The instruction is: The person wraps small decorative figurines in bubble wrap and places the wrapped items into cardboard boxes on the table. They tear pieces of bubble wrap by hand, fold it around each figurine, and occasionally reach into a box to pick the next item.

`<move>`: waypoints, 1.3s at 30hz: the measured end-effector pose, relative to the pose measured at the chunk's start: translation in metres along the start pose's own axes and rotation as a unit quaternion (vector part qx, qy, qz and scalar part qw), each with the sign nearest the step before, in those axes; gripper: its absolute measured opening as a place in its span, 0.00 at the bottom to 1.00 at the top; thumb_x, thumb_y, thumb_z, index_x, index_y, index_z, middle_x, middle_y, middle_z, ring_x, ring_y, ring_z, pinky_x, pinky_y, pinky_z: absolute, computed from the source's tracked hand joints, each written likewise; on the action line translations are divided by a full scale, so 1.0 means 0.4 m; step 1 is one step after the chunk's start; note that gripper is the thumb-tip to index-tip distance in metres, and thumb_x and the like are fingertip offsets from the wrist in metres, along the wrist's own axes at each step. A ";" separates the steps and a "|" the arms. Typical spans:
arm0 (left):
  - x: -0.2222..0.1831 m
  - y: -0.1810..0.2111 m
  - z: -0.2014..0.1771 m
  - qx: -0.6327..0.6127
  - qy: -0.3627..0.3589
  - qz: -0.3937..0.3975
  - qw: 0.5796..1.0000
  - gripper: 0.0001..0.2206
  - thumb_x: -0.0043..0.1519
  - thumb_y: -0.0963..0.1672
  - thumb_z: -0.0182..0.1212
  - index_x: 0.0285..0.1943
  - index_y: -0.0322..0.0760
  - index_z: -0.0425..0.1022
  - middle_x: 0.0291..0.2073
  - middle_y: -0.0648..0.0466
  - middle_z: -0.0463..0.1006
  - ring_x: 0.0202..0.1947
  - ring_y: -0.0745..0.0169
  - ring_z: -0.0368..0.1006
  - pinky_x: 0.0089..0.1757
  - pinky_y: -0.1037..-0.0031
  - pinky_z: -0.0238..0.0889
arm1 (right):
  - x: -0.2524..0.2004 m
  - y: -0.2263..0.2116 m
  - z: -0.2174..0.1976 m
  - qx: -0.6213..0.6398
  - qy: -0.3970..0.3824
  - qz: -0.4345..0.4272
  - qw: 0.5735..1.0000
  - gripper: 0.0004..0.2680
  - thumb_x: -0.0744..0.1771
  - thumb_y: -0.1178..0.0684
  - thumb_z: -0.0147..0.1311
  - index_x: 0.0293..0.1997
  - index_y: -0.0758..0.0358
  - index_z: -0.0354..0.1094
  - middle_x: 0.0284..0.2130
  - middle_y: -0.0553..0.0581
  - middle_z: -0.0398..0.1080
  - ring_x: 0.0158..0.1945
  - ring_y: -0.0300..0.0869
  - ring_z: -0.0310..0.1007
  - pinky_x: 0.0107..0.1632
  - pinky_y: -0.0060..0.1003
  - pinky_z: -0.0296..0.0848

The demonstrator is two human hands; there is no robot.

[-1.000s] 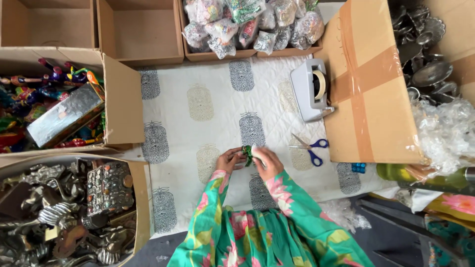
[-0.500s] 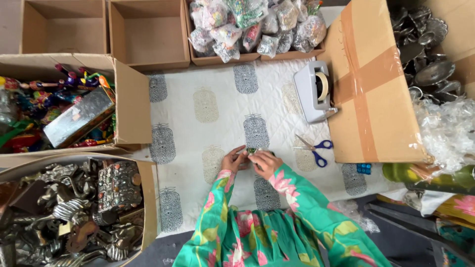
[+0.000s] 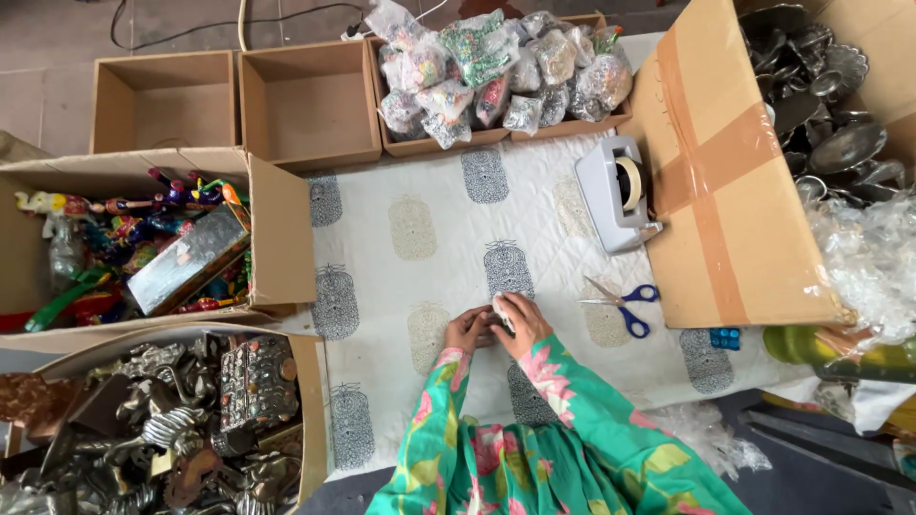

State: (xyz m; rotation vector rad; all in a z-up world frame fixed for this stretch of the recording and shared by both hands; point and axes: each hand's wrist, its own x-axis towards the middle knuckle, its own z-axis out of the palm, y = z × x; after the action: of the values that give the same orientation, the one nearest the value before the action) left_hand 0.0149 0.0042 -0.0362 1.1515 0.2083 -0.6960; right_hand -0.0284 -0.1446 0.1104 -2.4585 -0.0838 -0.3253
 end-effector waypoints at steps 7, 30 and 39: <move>-0.001 -0.003 0.004 0.017 0.003 -0.016 1.000 0.17 0.69 0.46 0.53 0.65 0.34 0.73 0.48 0.45 0.83 0.48 0.54 0.82 0.41 0.64 0.78 | -0.018 0.068 0.009 -0.074 -0.103 0.029 0.992 0.33 0.58 0.49 0.70 0.70 0.59 0.58 0.63 0.63 0.62 0.65 0.59 0.61 0.59 0.49 0.69; 0.016 -0.013 -0.009 -0.028 0.047 0.001 0.998 0.13 0.62 0.40 0.65 0.55 0.30 0.77 0.45 0.47 0.83 0.44 0.57 0.81 0.42 0.65 0.80 | -0.035 0.061 0.000 0.072 -0.039 0.011 0.997 0.11 0.68 0.58 0.59 0.57 0.59 0.73 0.58 0.60 0.72 0.63 0.52 0.70 0.64 0.46 0.69; -0.011 0.003 -0.003 -0.009 0.009 0.031 0.999 0.14 0.63 0.40 0.65 0.56 0.26 0.76 0.50 0.46 0.84 0.51 0.58 0.81 0.46 0.68 0.78 | -0.054 0.173 -0.047 -0.001 -0.040 -0.052 0.998 0.18 0.63 0.67 0.54 0.58 0.53 0.74 0.57 0.55 0.75 0.62 0.50 0.72 0.67 0.52 0.65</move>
State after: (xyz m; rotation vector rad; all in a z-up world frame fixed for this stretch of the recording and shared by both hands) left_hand 0.0125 0.0072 -0.0337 1.1434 0.1935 -0.6275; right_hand -0.0436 -0.2104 0.0776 -2.4749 -0.2466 -0.2720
